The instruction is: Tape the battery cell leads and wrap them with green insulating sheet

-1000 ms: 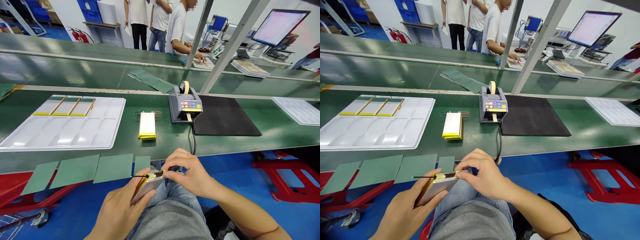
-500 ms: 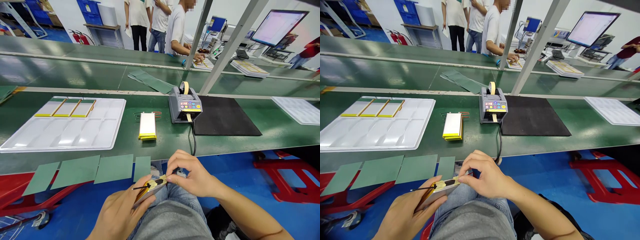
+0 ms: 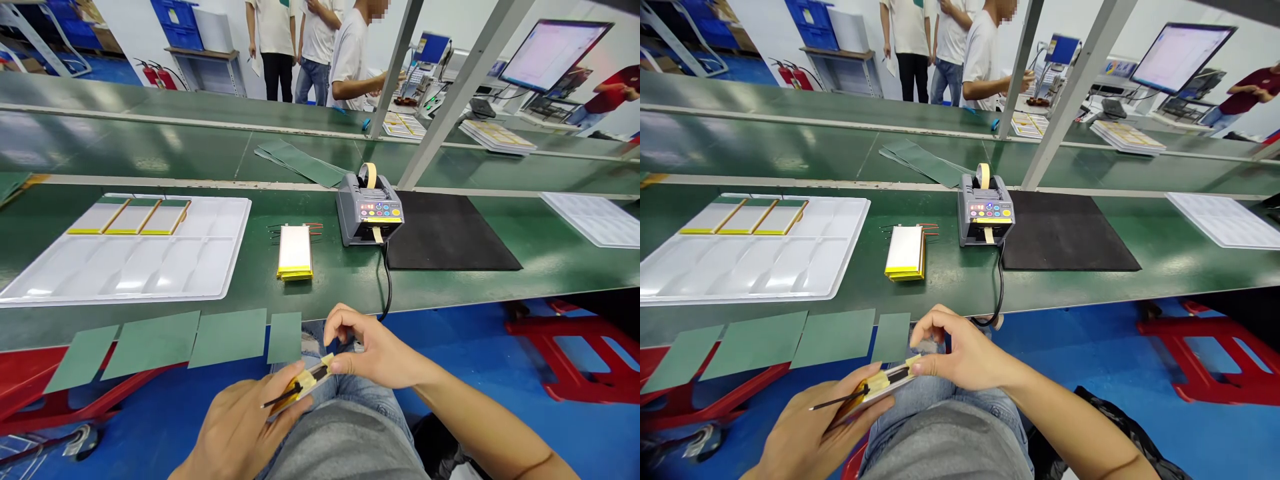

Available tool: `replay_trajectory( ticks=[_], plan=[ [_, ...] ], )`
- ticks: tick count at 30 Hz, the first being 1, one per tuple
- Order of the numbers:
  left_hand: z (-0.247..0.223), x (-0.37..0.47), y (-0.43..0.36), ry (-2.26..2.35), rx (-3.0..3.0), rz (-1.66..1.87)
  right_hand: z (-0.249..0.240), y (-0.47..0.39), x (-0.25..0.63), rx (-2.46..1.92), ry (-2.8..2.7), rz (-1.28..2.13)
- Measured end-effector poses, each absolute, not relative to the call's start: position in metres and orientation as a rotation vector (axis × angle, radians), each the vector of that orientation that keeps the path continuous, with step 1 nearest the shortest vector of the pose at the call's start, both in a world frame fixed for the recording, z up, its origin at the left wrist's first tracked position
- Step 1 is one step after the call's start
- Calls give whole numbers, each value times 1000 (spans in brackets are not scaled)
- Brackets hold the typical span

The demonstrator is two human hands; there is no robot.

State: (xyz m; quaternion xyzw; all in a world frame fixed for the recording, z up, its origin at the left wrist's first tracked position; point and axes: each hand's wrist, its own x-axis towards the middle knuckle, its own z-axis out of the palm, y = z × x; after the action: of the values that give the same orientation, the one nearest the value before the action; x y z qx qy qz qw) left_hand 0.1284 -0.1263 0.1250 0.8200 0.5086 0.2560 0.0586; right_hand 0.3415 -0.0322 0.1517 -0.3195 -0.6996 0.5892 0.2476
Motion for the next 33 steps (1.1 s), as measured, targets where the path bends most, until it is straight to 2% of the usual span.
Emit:
replay_trajectory(
  ticks=[4, 8, 11, 15, 20, 33],
  plan=[
    [121, 134, -133, 1735, 2287, 923, 142, -43, 335, -902, -1814, 1416],
    [110, 145, -146, 1976, 1721, 910, 126, -60, 330, -861, -1766, 1288],
    [91, 153, -155, 1940, 1270, 850, 102, -74, 324, -970, -1599, 1599],
    [54, 164, -168, 1780, 801, 982, 55, -89, 311, -1093, -1198, 2101],
    [30, 164, -170, 1624, 545, 1001, 13, -94, 297, -1218, -935, 2213],
    [38, 144, -134, 1440, 456, 964, 36, -64, 285, -1170, -883, 2129]
  ],
)
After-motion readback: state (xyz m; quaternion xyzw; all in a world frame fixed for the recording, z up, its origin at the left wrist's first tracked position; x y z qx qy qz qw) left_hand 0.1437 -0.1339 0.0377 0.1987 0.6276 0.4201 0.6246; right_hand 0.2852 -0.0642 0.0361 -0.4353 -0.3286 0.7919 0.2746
